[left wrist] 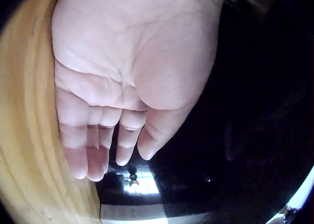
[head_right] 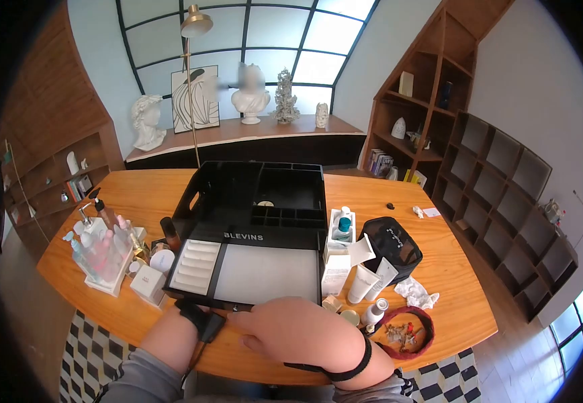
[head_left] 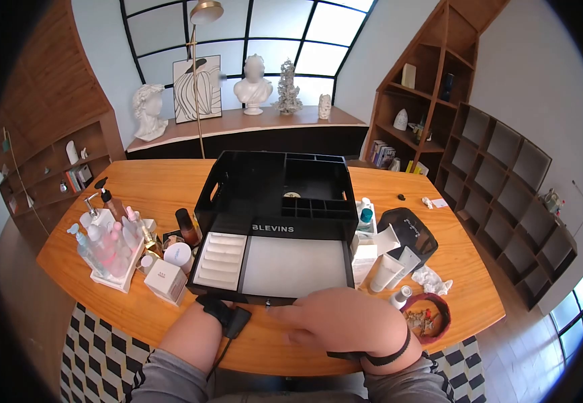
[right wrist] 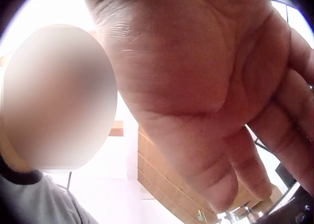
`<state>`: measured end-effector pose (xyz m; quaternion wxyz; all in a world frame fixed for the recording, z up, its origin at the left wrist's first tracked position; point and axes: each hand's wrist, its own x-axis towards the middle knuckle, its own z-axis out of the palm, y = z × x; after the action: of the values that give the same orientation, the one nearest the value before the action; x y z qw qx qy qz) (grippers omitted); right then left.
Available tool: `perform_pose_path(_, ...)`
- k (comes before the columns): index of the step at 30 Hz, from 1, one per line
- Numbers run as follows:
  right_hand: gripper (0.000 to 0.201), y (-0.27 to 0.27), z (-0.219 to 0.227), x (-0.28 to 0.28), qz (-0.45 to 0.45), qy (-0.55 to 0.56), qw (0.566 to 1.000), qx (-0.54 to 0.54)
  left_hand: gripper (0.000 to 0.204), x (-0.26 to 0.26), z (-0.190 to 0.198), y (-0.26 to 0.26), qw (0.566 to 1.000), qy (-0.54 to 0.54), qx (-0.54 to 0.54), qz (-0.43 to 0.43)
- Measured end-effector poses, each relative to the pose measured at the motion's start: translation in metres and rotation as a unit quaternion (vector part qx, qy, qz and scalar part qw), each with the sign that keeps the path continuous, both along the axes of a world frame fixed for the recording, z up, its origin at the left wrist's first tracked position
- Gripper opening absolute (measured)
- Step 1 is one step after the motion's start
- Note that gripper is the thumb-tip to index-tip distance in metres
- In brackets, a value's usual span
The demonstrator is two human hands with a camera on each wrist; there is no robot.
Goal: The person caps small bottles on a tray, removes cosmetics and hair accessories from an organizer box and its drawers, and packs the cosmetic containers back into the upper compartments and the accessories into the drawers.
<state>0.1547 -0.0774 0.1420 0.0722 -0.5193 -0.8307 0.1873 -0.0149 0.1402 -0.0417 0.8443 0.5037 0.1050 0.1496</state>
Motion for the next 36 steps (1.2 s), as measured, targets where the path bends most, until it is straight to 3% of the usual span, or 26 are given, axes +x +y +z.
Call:
perform_pose_path(7, 0.031, 0.014, -0.006, 0.004, -0.037, -0.021, 0.999, -0.014, 0.037, -0.007, -0.005, -0.004, 1.000, 0.018, 0.009, -0.015)
perform_pose_path(9, 0.025, 0.013, -0.009, 0.008, -0.045, 0.044, 0.998, 0.011, 0.037, -0.009, -0.004, -0.003, 1.000, 0.022, 0.009, -0.019)
perform_pose_path(25, 0.027, 0.019, -0.008, 0.010, -0.095, 0.015, 0.995, 0.034, 0.037, -0.010, -0.003, -0.006, 0.996, 0.040, -0.025, -0.076)
perform_pose_path(29, 0.027, 0.031, -0.017, 0.014, -0.127, 0.002, 0.990, 0.063, 0.037, 0.015, 0.020, 0.003, 0.995, 0.042, -0.031, -0.087)
perform_pose_path(31, 0.027, 0.037, -0.021, 0.016, -0.137, 0.003, 0.987, 0.089, 0.033, 0.028, 0.005, 0.007, 0.987, 0.110, 0.038, -0.112)
perform_pose_path(34, 0.030, 0.046, -0.025, 0.020, -0.159, 0.004, 0.985, 0.062, 0.033, 0.025, 0.011, 0.004, 0.990, 0.117, 0.027, -0.072)
perform_pose_path(36, 0.037, 0.055, -0.045, 0.027, -0.154, -0.010, 0.972, 0.177, 0.032, 0.026, 0.011, 0.004, 0.991, 0.108, 0.038, -0.069)
